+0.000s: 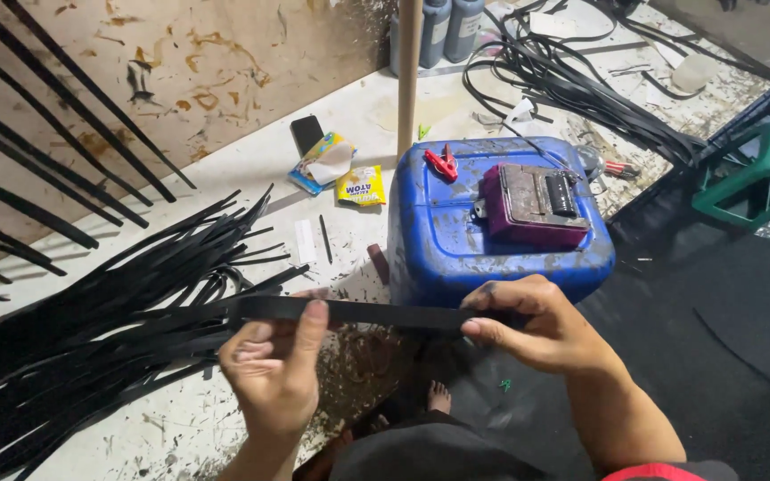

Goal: Applying finish or adhesive to leather strips using a motorized applicator and hanging them on a rack to dry.

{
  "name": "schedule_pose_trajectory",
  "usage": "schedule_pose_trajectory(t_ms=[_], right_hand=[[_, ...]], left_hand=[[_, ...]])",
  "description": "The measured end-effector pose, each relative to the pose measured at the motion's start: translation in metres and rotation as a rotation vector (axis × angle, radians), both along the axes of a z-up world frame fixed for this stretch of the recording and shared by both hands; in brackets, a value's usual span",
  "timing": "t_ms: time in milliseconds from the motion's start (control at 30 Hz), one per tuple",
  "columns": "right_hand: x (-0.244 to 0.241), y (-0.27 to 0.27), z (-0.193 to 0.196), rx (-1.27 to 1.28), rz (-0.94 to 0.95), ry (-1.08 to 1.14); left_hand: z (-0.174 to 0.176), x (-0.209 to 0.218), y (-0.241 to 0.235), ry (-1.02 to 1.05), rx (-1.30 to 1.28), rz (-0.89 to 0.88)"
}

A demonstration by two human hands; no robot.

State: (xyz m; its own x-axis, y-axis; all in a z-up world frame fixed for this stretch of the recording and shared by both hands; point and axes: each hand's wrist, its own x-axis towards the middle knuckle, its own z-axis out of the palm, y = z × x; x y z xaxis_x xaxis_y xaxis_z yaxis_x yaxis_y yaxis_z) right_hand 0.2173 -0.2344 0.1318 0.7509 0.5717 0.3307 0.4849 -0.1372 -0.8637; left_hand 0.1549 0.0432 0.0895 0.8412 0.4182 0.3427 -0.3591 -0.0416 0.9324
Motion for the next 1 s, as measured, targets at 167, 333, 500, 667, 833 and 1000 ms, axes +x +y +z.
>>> schedule_pose_trajectory(t_ms=[167, 333, 500, 667, 833, 1000], right_hand=[[-0.002, 0.019, 0.008, 0.027, 0.053, -0.061], [0.004, -0.007, 0.005, -0.023, 0.007, -0.01], [0.005, 0.008, 0.014, -0.089, 0.098, -0.037], [0.011, -0.041, 0.016, -0.195, -0.016, -0.066], [0.013, -0.026, 0.035, -0.211, 0.031, -0.13], [0.026, -0.013, 0.04, -0.253, 0.194, -0.348]], left_hand=[[-0.044, -0.004, -0.04, 0.041, 0.103, -0.035], [0.011, 0.006, -0.01, 0.023, -0.185, 0.189], [-0.046, 0.003, -0.038, 0.512, 0.02, 0.347], [-0.008, 0.03, 0.019, 0.222, -0.185, 0.365], [0.051, 0.014, -0.029, 0.615, 0.279, 0.135], [0.063, 0.064, -0.064, -0.342, 0.938, -0.651]])
